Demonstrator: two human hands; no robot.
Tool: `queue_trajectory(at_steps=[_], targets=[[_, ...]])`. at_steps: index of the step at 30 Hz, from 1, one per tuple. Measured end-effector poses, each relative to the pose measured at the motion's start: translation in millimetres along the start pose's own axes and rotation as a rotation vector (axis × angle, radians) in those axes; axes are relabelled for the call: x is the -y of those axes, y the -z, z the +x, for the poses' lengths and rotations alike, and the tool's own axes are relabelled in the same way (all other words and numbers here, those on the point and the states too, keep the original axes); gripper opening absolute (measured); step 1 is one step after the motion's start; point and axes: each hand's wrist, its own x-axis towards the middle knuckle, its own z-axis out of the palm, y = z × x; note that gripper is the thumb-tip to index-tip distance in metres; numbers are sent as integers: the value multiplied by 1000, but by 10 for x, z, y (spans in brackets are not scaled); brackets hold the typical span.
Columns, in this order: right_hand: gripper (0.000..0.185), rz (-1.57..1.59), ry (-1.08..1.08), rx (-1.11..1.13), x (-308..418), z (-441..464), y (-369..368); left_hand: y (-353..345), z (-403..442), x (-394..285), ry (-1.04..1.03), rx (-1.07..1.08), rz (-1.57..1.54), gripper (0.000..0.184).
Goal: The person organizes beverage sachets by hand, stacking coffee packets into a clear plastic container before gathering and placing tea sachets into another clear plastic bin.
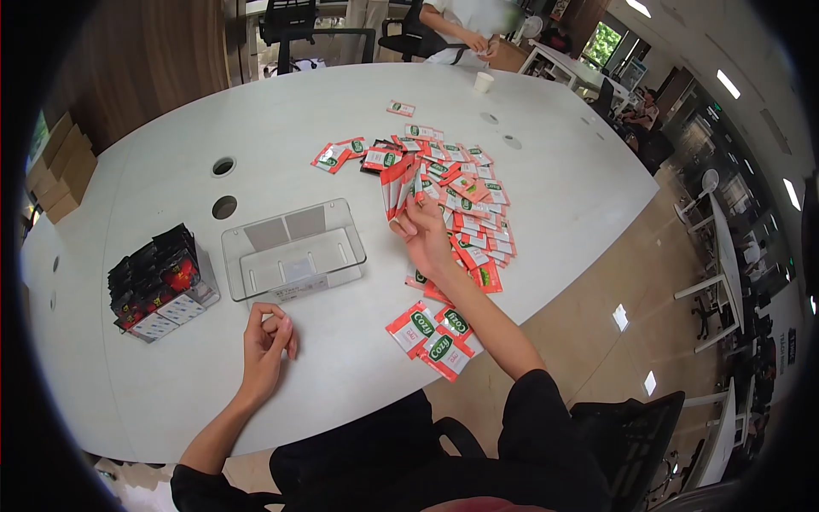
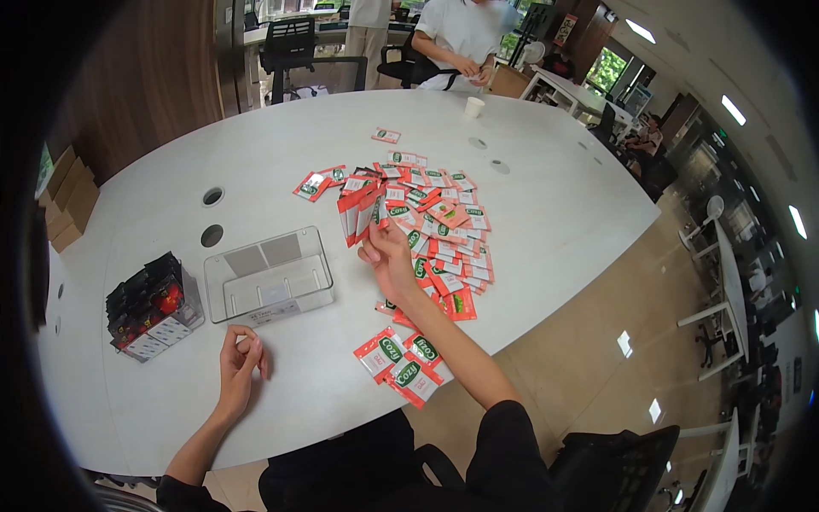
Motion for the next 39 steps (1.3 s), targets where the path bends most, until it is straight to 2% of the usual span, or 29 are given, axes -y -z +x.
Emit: queue_trajectory(at_steps=[4, 6, 9, 18, 31, 39], targets=[[9, -9, 3, -3, -6, -13, -20, 69, 2, 40, 2, 59, 0, 9], [10, 29, -55, -82, 5, -2, -38, 68, 17, 28, -3, 40, -39, 11], [11, -2, -50, -72, -4, 3, -18, 35, -4, -53, 77, -32, -67, 23], [13, -12, -22, -40, -17, 27, 43, 91, 24, -5, 51, -62, -62, 28], [16, -39, -72, -53, -7, 32, -5, 102, 28, 31, 70, -86, -54, 26], [11, -22, -46, -35, 32, 29, -14, 97, 25, 31, 60, -73, -71, 25]])
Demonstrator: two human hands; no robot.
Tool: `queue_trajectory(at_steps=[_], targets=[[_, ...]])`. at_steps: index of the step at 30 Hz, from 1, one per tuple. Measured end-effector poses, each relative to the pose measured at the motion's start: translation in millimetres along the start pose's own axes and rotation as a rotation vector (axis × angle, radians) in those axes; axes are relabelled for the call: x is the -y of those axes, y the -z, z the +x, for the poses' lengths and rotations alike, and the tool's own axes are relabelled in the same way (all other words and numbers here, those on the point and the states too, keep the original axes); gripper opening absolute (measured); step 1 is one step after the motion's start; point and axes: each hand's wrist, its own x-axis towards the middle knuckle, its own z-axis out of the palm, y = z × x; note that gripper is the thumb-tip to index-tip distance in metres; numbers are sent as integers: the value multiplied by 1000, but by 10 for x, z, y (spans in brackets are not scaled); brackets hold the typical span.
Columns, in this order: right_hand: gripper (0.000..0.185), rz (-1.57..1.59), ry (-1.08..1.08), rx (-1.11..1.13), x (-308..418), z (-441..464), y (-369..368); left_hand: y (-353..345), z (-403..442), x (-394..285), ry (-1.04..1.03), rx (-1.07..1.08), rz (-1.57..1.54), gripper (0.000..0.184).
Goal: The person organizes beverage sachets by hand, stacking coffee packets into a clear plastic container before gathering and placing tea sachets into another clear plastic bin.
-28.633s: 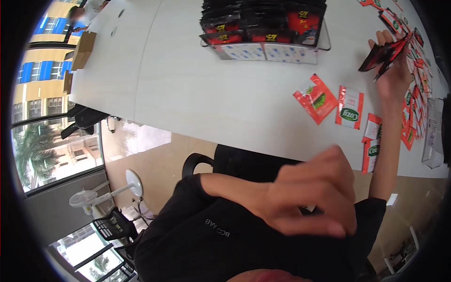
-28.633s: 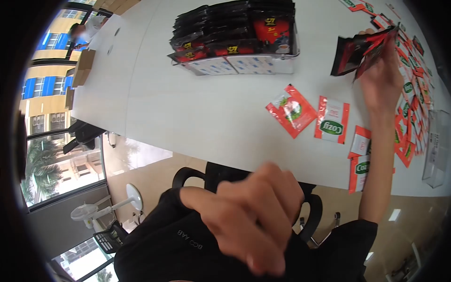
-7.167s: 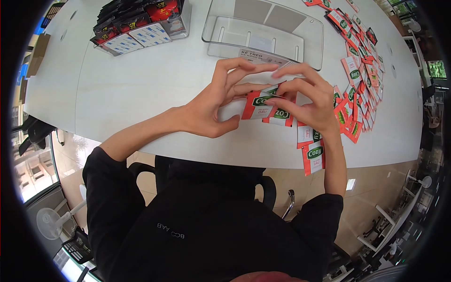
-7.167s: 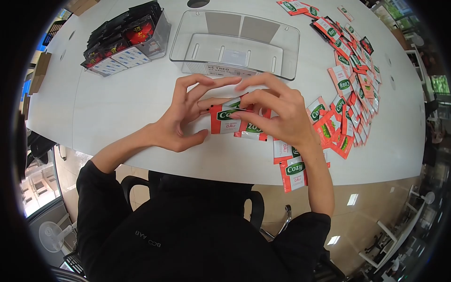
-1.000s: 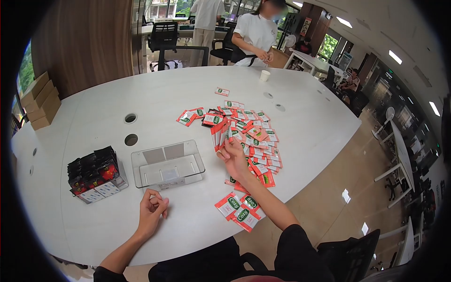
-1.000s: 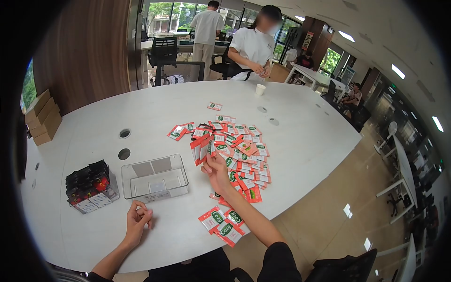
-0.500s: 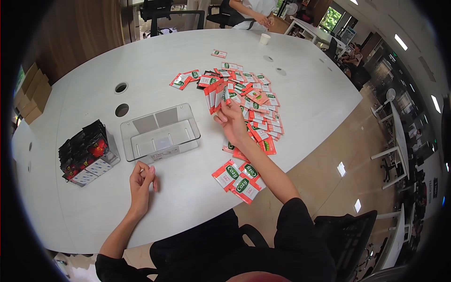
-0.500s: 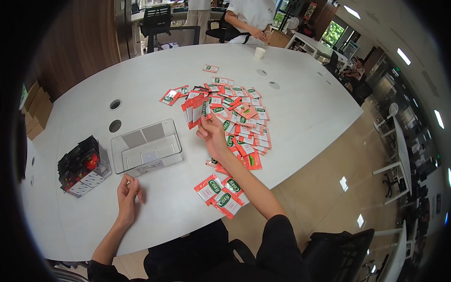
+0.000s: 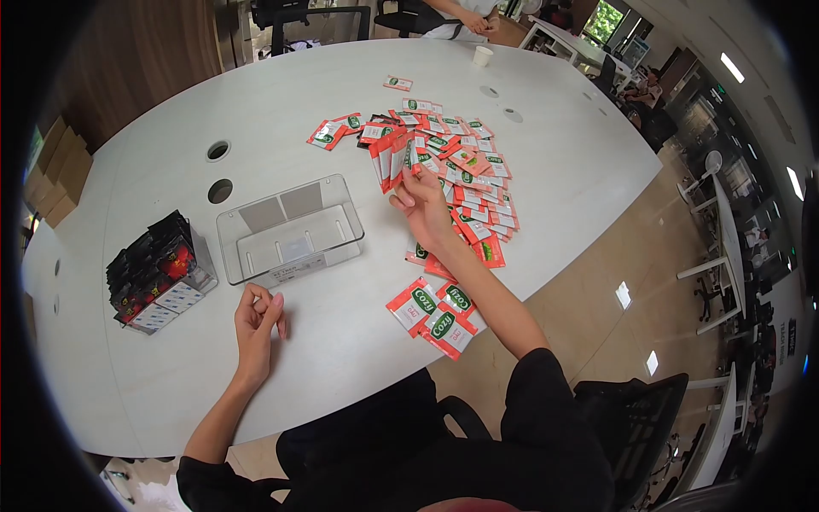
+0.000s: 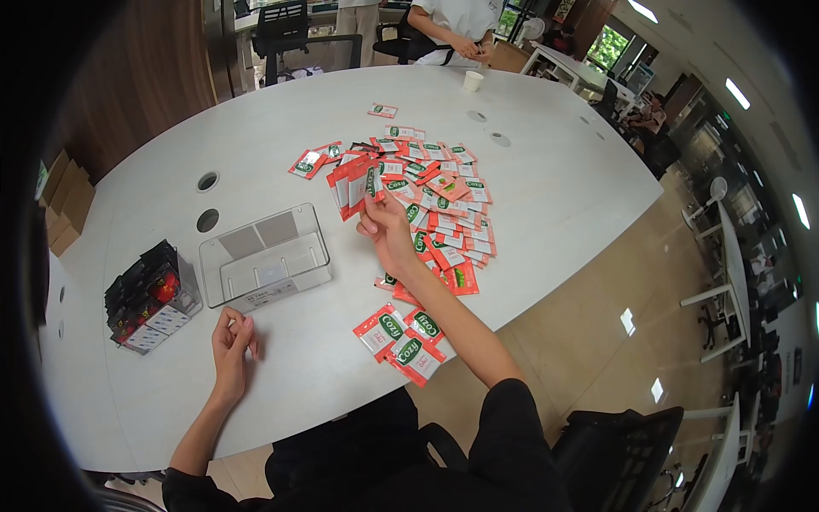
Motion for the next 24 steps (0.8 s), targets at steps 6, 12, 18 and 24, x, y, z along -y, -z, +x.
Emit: queue_trajectory(at_steps=[6, 12, 18, 24], targets=[[5, -29, 9, 6, -31, 8, 35, 5, -1, 6, 3, -5, -1, 24], [4, -26, -16, 0, -43, 13, 51, -10, 8, -12, 6, -14, -5, 22], [9, -18, -19, -17, 6, -14, -22, 18, 22, -35, -18, 0, -99, 45], [5, -8, -3, 30, -70, 13, 92, 95, 64, 11, 58, -39, -331, 61]])
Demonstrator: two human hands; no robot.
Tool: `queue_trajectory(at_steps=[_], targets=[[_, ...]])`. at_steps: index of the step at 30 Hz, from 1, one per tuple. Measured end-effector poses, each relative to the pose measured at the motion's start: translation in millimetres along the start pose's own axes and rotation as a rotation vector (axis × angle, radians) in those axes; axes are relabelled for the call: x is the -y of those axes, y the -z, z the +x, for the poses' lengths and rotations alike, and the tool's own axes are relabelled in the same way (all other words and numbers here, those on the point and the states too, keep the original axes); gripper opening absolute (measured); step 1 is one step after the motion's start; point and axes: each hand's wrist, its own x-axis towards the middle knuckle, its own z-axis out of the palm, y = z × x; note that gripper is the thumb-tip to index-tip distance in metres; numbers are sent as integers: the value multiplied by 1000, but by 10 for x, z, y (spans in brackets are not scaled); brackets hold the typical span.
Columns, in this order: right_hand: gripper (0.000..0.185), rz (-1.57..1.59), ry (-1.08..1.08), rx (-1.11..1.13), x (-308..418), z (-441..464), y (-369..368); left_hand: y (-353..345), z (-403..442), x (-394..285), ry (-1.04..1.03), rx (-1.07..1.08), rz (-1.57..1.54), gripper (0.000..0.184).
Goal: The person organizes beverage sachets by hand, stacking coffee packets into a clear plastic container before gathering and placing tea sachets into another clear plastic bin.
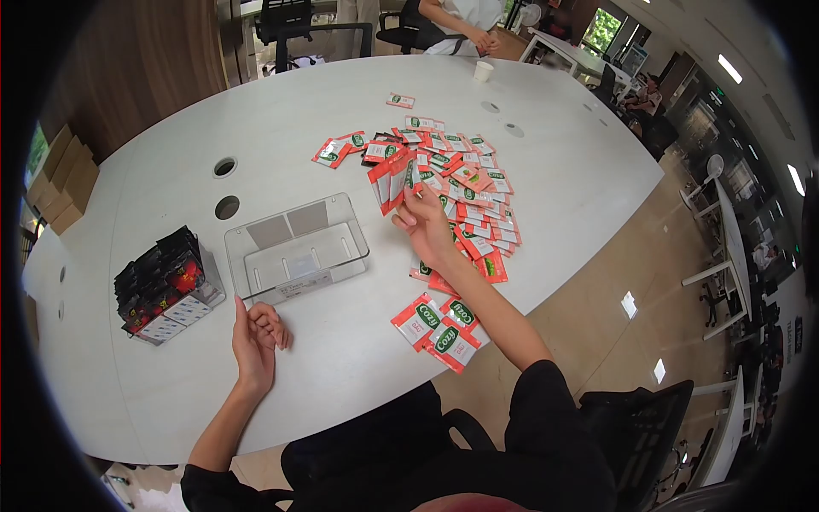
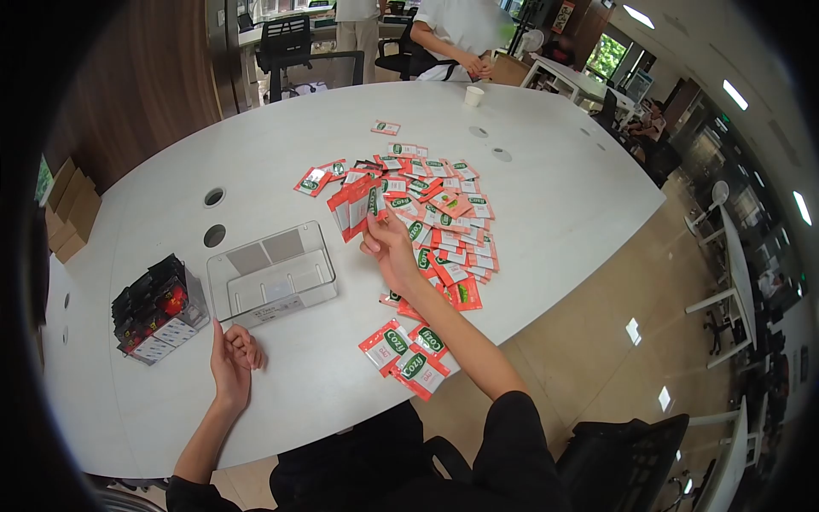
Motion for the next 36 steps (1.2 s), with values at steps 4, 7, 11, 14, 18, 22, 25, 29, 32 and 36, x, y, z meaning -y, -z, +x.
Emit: queue_trajectory(at_steps=[4, 7, 11, 14, 18, 22, 25, 29, 32, 36], targets=[[8, -3, -24, -64, 48, -19, -99, 33, 12, -17, 59, -29, -33, 62], [8, 0, -7, -38, 5, 10, -1, 0, -11, -57, 56, -30, 2, 62], [6, -10, 14, -57, 30, -1, -39, 49, 2, -21, 10, 5, 23, 62], [4, 0, 11, -16, -25, 25, 73, 48, 5, -10, 19, -16, 25, 63], [5, 25, 22, -26, -24, 25, 73, 59, 8, 12, 0, -12, 24, 64], [4, 12, 11, -47, -6, 22, 49, 27, -2, -22, 6, 14, -55, 68], [7, 1, 25, -54, 2, 19, 41, 57, -15, -7, 1, 14, -88, 69], [11, 7, 16, -40, 14, 31, 51, -4, -2, -41, 39, -56, -71, 66], [11, 5, 6, -48, 13, 15, 21, -21, -6, -52, 39, -86, -61, 64], [10, -26, 11, -40, 38, 29, -24, -3, 6, -54, 77, -69, -82, 62]])
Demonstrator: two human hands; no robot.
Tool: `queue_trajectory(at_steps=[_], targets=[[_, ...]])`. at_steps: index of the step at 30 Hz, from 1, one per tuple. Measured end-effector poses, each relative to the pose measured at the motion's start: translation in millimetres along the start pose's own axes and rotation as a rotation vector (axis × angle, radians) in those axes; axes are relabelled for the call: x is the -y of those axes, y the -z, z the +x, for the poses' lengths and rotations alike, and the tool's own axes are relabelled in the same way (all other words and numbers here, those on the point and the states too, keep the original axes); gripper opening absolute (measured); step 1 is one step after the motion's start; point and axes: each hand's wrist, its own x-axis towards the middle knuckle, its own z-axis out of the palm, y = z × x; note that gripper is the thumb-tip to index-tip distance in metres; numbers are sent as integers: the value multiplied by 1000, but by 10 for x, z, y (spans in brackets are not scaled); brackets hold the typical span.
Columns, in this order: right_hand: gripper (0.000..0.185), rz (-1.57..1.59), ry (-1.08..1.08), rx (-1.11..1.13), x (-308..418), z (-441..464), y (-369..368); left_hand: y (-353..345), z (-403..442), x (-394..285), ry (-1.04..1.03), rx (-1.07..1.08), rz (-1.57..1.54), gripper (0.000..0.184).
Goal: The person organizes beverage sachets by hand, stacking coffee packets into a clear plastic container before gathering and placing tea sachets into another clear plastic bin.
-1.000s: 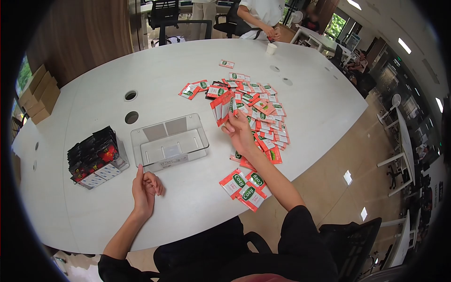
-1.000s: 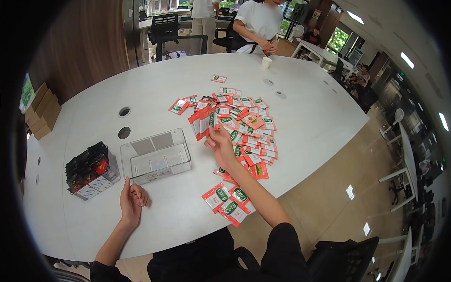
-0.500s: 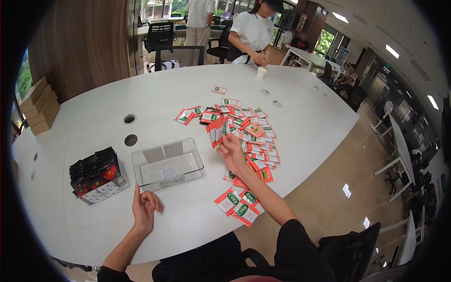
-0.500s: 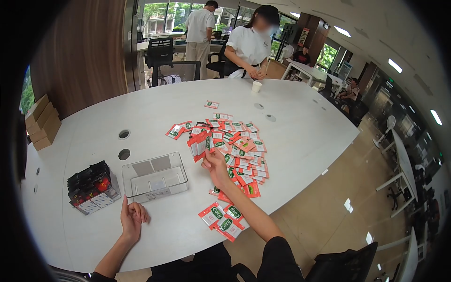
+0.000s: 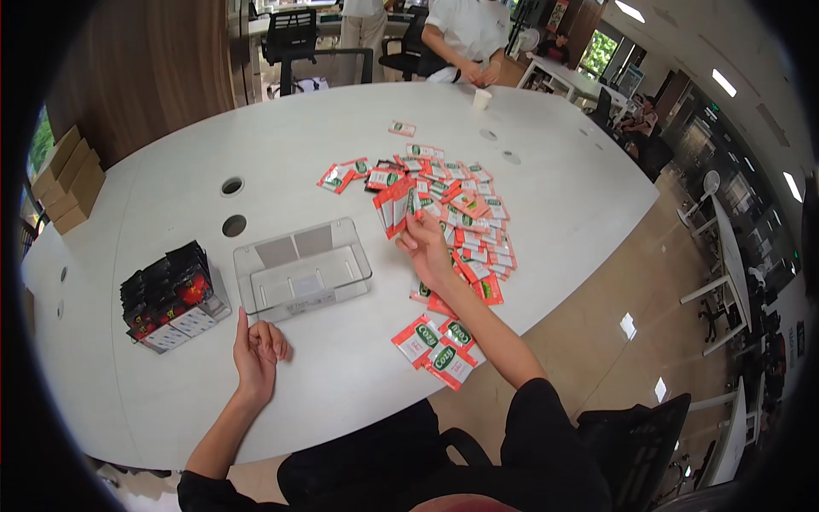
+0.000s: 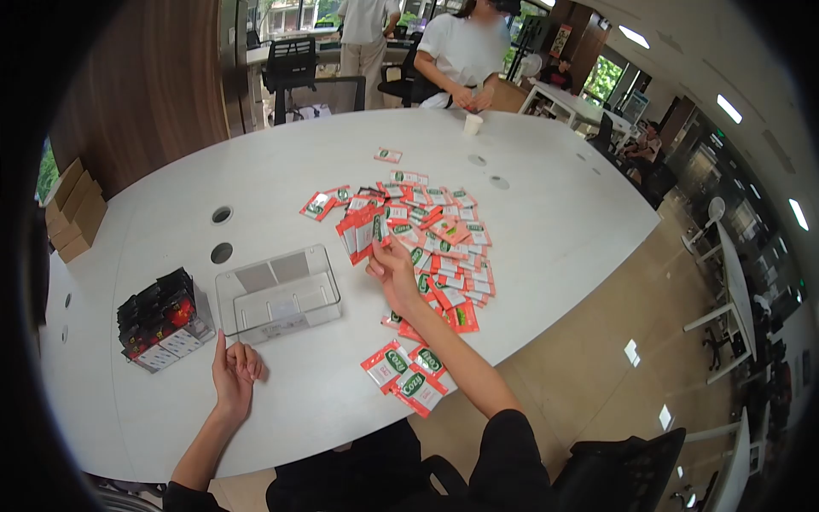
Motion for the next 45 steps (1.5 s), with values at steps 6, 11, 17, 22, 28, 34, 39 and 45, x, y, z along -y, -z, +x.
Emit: queue_trajectory(at_steps=[6, 11, 17, 22, 28, 34, 39, 45], targets=[[8, 1, 11, 4, -23, -17, 36, 21, 14, 24, -64, 21, 4, 59], [5, -6, 6, -15, 19, -30, -40, -36, -13, -13, -64, 21, 33, 57], [6, 6, -11, 20, -19, -27, -14, -32, 23, -43, -51, 35, 62, 55], [6, -38, -15, -11, -47, -30, -10, -9, 2, -23, -44, -11, 80, 55], [14, -334, 81, -109, -42, -14, -84, 39, 30, -26, -34, 48, 118, 55], [21, -472, 182, -167, -100, 35, -8, 39, 28, -22, -35, 27, 110, 55], [23, -603, 182, -127, -68, -9, -111, 0, 15, -36, -30, 25, 121, 54], [21, -622, 216, -136, -51, 15, -65, 1, 17, -37, -30, 30, 124, 55]])
